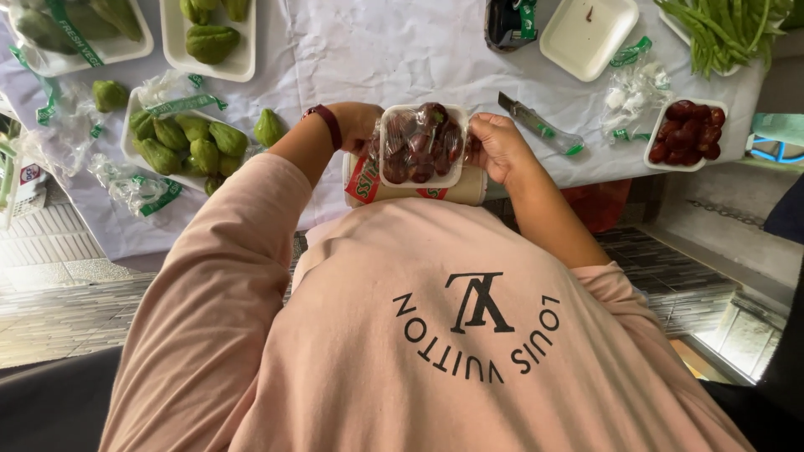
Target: Wrapping and sealing small trays of produce using plastic film and a tape sealer
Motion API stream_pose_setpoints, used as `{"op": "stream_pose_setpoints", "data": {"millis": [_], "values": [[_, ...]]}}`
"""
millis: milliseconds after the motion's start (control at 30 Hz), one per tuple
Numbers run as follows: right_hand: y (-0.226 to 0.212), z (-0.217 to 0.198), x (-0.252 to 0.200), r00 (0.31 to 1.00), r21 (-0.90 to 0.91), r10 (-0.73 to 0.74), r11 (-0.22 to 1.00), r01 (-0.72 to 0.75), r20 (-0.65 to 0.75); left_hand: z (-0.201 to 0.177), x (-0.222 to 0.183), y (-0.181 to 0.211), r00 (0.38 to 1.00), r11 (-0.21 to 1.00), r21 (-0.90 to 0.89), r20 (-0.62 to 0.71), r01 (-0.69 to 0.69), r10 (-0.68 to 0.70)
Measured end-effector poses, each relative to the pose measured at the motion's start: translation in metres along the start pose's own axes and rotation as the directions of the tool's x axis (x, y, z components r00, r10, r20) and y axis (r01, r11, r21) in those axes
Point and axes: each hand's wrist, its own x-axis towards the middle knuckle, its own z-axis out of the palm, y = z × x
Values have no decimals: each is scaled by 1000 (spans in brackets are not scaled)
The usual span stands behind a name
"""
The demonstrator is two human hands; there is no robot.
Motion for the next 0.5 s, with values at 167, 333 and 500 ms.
{"op": "stream_pose_setpoints", "data": {"millis": [167, 333, 500], "values": [[4, -10, 1, 998, -82, 2, 997, 4, 67, -8, 5, -31, 981, 982, 43, -62, -181, 184], [-21, 14, -48, 985, -20, -26, 999, 30, 172, 15, -41, -17, 942, 938, 153, -81, -311, 326], [-20, 15, -48, 974, 16, -57, 998, 55, 217, 56, -122, 7, 730, 720, -181, 14, -670, 684]]}}
